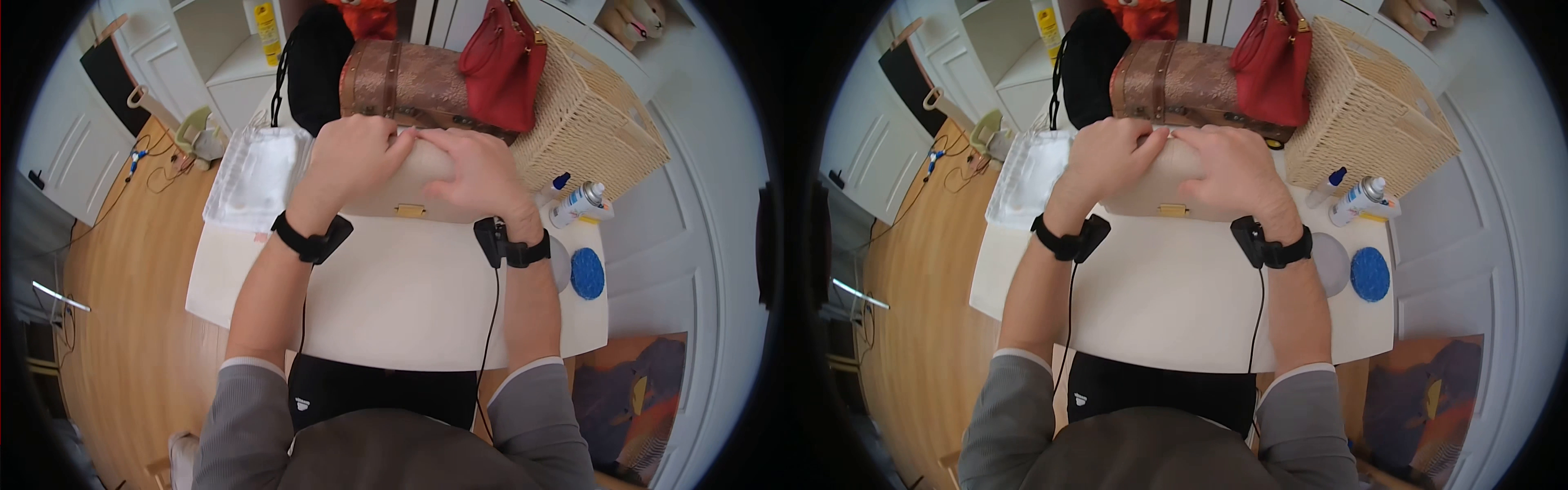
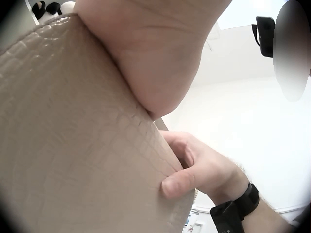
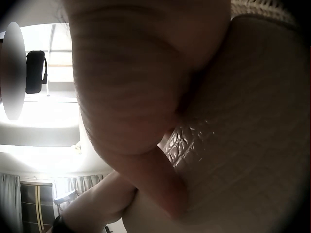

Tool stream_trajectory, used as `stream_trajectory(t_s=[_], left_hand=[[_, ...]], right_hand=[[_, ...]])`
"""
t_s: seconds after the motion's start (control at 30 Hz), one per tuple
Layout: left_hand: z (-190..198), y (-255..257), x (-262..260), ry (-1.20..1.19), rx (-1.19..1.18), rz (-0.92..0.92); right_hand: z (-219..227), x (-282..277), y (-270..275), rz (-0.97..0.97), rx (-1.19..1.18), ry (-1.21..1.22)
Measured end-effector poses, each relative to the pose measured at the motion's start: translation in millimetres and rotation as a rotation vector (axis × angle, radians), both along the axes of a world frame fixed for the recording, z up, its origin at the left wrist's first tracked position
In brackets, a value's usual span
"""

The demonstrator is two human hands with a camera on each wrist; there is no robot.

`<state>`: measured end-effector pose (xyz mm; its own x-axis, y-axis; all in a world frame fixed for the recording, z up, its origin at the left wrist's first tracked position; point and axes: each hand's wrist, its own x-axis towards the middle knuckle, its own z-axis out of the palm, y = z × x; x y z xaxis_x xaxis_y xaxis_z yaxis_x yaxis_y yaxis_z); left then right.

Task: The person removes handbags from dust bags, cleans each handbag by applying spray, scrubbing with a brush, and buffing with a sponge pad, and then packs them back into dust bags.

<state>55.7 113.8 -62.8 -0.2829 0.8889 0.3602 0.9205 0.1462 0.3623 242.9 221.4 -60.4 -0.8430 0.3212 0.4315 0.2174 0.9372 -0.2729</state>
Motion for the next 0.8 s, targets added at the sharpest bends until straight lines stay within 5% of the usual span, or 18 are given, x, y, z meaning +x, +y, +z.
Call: stream_trajectory(t_s=[0.37,0.8], left_hand=[[-1.0,0.8,1.1,-0.096,0.118,-0.052],[-6.0,8.4,-4.9,0.065,0.152,-0.081]], right_hand=[[-11.8,3.0,12.1,0.020,0.048,-0.017],[-3.6,0.7,1.3,-0.073,0.062,-0.065]])
